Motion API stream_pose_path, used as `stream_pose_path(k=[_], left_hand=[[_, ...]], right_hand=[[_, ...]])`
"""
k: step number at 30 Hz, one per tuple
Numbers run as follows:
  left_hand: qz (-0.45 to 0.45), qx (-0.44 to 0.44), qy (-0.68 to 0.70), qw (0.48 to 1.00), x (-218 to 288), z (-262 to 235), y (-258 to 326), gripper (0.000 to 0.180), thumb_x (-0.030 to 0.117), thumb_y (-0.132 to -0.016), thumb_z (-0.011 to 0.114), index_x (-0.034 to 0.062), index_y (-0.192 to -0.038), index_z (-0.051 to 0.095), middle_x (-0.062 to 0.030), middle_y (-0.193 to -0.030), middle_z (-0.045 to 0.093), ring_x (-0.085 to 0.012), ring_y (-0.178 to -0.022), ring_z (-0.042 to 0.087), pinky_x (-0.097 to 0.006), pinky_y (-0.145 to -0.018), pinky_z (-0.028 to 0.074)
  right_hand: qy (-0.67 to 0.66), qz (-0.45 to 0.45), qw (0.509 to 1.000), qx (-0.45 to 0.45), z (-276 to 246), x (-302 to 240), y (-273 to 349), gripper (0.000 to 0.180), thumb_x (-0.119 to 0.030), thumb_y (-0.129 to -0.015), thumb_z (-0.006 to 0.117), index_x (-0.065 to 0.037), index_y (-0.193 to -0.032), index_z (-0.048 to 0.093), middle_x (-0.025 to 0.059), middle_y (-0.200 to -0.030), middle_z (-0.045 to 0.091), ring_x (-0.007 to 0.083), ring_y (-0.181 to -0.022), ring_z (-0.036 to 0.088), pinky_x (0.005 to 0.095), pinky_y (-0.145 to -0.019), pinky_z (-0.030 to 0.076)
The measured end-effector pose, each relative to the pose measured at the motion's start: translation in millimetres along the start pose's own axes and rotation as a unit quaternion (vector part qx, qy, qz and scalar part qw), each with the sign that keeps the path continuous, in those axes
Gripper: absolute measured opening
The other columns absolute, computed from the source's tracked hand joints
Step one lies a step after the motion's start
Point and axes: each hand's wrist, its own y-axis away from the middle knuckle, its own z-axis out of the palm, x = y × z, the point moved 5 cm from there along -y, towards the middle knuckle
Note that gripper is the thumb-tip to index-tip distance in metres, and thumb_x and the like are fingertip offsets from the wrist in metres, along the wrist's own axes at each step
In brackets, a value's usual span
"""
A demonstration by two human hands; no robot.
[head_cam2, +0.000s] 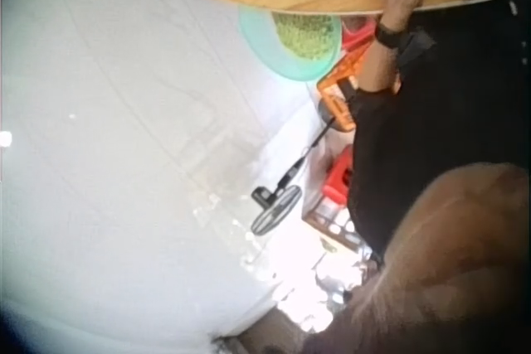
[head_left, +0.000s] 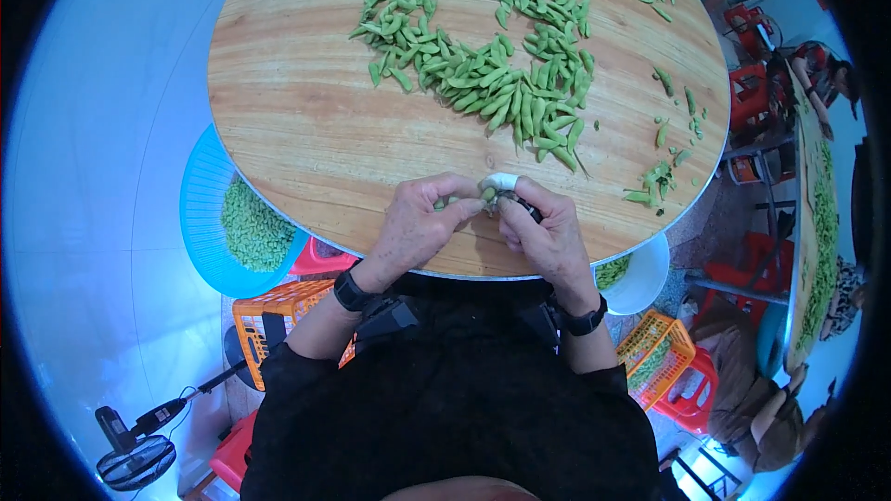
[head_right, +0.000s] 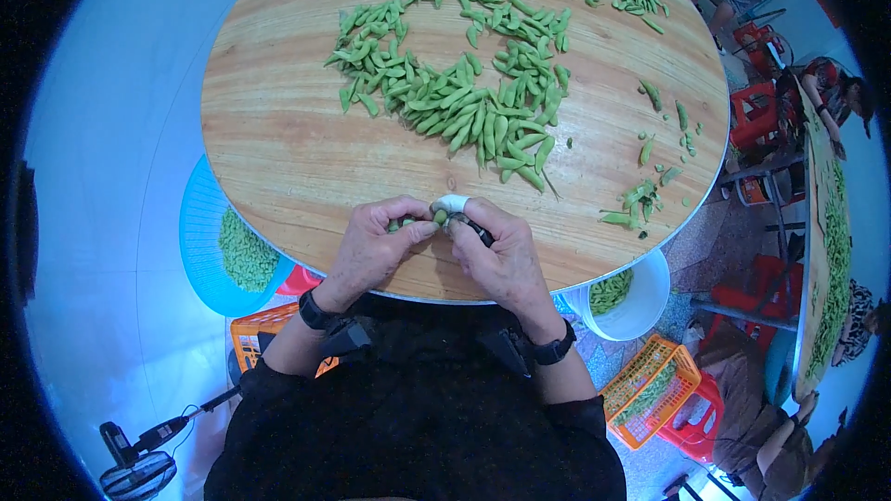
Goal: Shelling green bean pods by hand at a table and collecting the seeds in a basket.
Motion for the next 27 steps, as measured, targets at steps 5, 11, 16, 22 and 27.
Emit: stream_pose_path(k=[5,11,16,22,27], left_hand=[[-0.247,-0.13,0.472,0.836,-18,13,7,0.016,0.008,-0.088,0.066,0.0005,-0.101,0.062,-0.0021,-0.078,0.059,-0.0034,-0.055,0.045,-0.019,-0.045,0.033],[-0.219,-0.089,0.262,0.936,-13,19,2,0.014,0.014,-0.091,0.064,0.005,-0.101,0.062,0.0034,-0.071,0.054,-0.0026,-0.054,0.043,-0.019,-0.045,0.033],[-0.176,-0.061,0.212,0.959,-9,21,-2,0.011,0.017,-0.094,0.059,0.0059,-0.097,0.057,0.0041,-0.07,0.052,-0.0026,-0.054,0.043,-0.019,-0.045,0.033],[-0.198,-0.103,0.339,0.914,-15,19,-3,0.014,0.017,-0.098,0.052,0.0043,-0.099,0.057,0.004,-0.072,0.052,-0.0026,-0.053,0.042,-0.018,-0.045,0.033],[-0.196,-0.086,0.407,0.888,-11,20,-4,0.015,0.016,-0.098,0.051,0.0045,-0.103,0.058,0.0012,-0.078,0.056,-0.0035,-0.059,0.048,-0.019,-0.048,0.038]], right_hand=[[-0.239,0.096,0.963,-0.081,-4,3,-3,0.023,-0.006,-0.095,0.051,0.002,-0.114,0.061,-0.0033,-0.071,0.051,0.0013,-0.055,0.039,0.0186,-0.045,0.029],[0.004,-0.021,1.0,0.003,0,3,-6,0.018,-0.002,-0.091,0.052,0.002,-0.106,0.061,0.0055,-0.075,0.056,0.0108,-0.059,0.049,0.0254,-0.052,0.039],[0.204,-0.123,0.97,0.057,1,-15,-5,0.02,0.001,-0.086,0.054,0.003,-0.104,0.06,0.0124,-0.084,0.06,0.019,-0.071,0.058,0.029,-0.065,0.046],[0.058,0.022,0.997,0.045,-3,1,-9,0.019,0.002,-0.085,0.053,0.003,-0.103,0.061,0.0119,-0.083,0.06,0.0152,-0.069,0.056,0.0273,-0.059,0.044],[0.166,-0.123,0.972,0.11,6,-13,-8,0.02,0.004,-0.083,0.053,0.003,-0.102,0.061,0.014,-0.08,0.057,0.023,-0.067,0.057,0.0311,-0.058,0.046]])
